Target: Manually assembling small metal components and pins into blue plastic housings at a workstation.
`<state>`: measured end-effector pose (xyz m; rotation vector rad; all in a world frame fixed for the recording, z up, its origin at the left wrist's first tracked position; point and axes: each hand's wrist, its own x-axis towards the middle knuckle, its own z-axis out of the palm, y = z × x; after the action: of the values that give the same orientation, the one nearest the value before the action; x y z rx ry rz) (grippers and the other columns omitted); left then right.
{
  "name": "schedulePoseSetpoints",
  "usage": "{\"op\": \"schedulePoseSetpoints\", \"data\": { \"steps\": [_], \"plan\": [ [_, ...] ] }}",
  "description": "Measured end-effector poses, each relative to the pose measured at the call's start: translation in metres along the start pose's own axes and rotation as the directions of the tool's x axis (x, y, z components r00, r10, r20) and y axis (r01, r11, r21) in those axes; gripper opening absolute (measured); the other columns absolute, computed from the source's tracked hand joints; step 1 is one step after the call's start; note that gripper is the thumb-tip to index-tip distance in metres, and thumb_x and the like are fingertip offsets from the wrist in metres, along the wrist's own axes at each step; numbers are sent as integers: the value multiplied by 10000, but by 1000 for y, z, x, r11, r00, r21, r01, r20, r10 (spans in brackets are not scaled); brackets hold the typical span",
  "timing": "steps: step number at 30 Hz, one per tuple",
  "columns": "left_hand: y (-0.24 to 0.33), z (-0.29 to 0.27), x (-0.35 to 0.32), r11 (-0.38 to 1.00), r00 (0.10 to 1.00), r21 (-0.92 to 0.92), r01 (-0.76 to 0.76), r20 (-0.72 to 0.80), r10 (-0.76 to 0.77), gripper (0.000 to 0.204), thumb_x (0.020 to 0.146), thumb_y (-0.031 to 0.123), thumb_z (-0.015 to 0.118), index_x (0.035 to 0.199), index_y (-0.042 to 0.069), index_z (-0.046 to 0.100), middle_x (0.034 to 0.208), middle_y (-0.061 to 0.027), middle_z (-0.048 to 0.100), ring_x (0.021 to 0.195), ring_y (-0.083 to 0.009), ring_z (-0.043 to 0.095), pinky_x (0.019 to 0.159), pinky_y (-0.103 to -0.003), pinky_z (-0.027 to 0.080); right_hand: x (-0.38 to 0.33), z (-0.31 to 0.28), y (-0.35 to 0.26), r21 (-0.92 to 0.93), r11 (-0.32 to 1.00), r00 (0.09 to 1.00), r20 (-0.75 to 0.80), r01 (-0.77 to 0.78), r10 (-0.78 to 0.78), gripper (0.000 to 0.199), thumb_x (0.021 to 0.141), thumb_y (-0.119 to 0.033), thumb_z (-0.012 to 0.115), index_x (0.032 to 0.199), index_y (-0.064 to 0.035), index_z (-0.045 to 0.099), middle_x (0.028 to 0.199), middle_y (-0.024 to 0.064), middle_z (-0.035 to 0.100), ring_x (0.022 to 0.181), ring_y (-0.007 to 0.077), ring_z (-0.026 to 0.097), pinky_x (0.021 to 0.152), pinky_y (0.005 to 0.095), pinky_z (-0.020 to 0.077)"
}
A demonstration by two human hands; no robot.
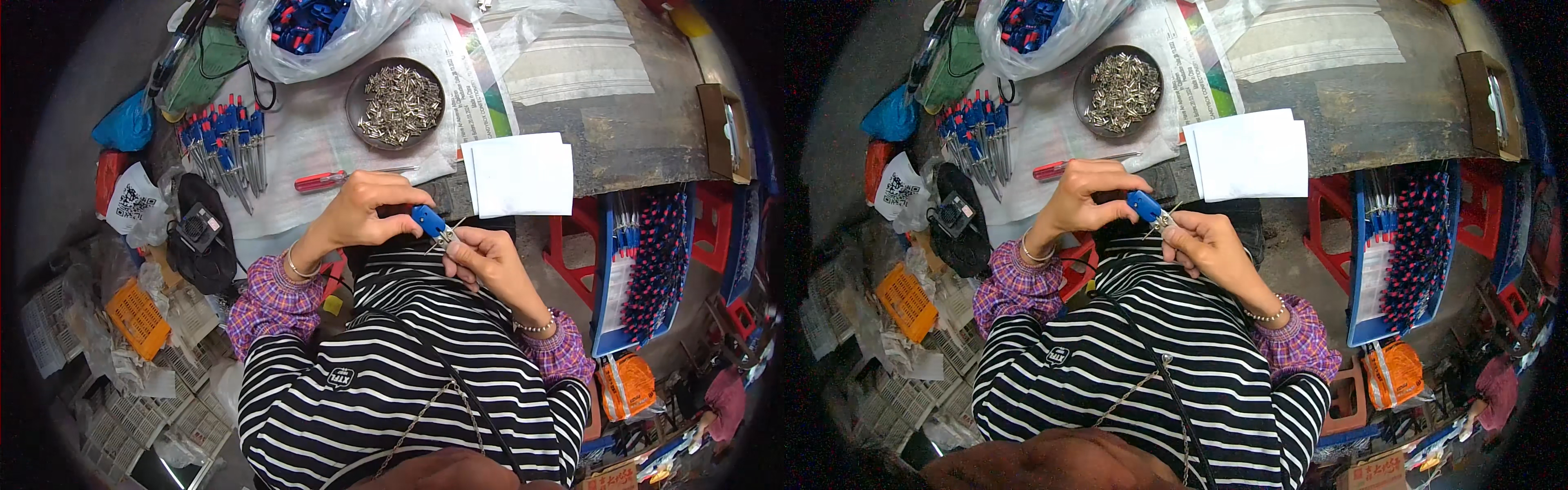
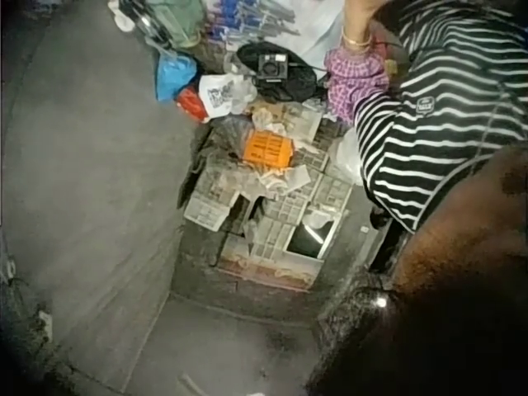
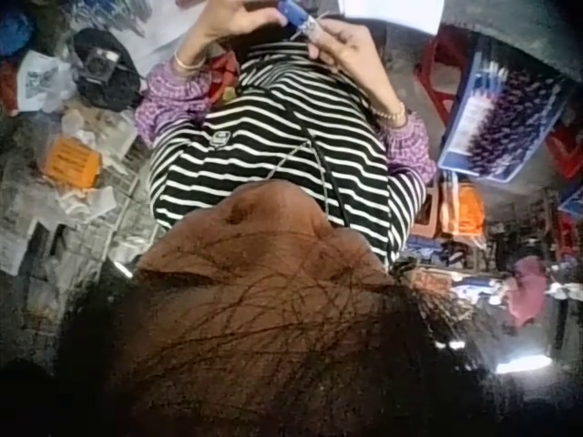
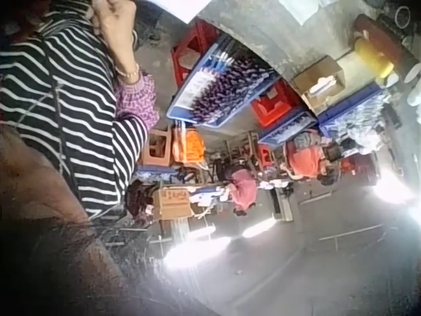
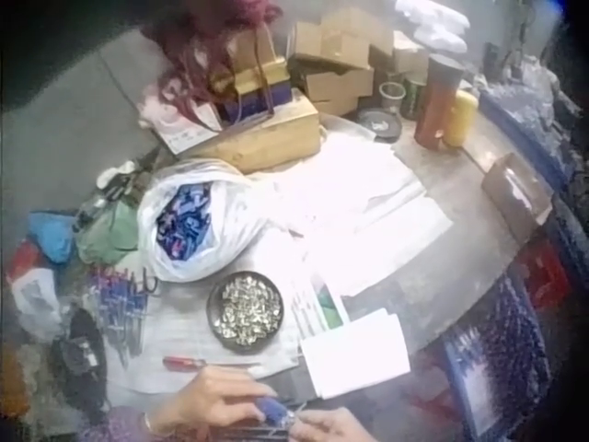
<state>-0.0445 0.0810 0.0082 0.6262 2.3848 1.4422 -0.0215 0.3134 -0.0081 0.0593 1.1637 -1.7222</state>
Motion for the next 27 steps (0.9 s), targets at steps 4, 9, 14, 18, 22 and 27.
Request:
{"op": "schedulePoseSetpoints", "data": {
  "steps": [4,9,14,18,22,27],
  "plan": [
    [-2,-4,3,995,989,-44,-85,117,89,315,633,136,774,896,-1,669,643,-91,596,561,-224,555,515,-316,415,-1,-1,-3,-97,995,1000,-11,0,-1,193,929,-134,522,837,17,599,663,0,567,479,15,436,406,162,352],
    [-1,-7,2,984,962,-134,-114,232,143,317,644,131,764,902,-19,657,631,-97,581,548,-238,537,502,-333,402,-2,-5,-4,-141,989,994,97,-33,47,193,915,-118,541,789,18,594,599,-6,533,437,19,418,395,167,321],
    [4,-2,-3,990,986,-38,-132,93,135,294,651,109,749,900,-19,659,624,-93,572,533,-240,532,492,-340,398,-3,5,2,-15,1000,1000,21,-22,22,216,910,-100,534,734,15,582,571,-14,512,422,18,386,381,171,285],
    [2,-1,-1,991,984,-59,-120,123,126,303,642,103,749,901,-25,660,628,-97,573,540,-242,533,498,-338,402,-3,4,3,-101,995,1000,0,15,-15,222,909,-94,532,717,12,573,557,-26,489,428,10,362,385,176,259],
    [-1,-1,-1,978,971,-158,-134,176,161,310,637,98,746,907,-28,659,627,-101,573,551,-242,533,506,-338,404,-4,1,2,-146,989,999,43,6,0,224,911,-92,528,717,11,573,543,-37,468,434,5,348,389,181,245],
    [-2,-3,-1,979,967,-162,-121,202,153,315,632,87,745,915,-21,661,640,-106,580,560,-253,532,515,-336,409,-3,2,7,-98,995,999,46,-14,18,210,913,-91,524,739,14,577,572,-20,497,439,13,370,389,177,260]
  ]
}}
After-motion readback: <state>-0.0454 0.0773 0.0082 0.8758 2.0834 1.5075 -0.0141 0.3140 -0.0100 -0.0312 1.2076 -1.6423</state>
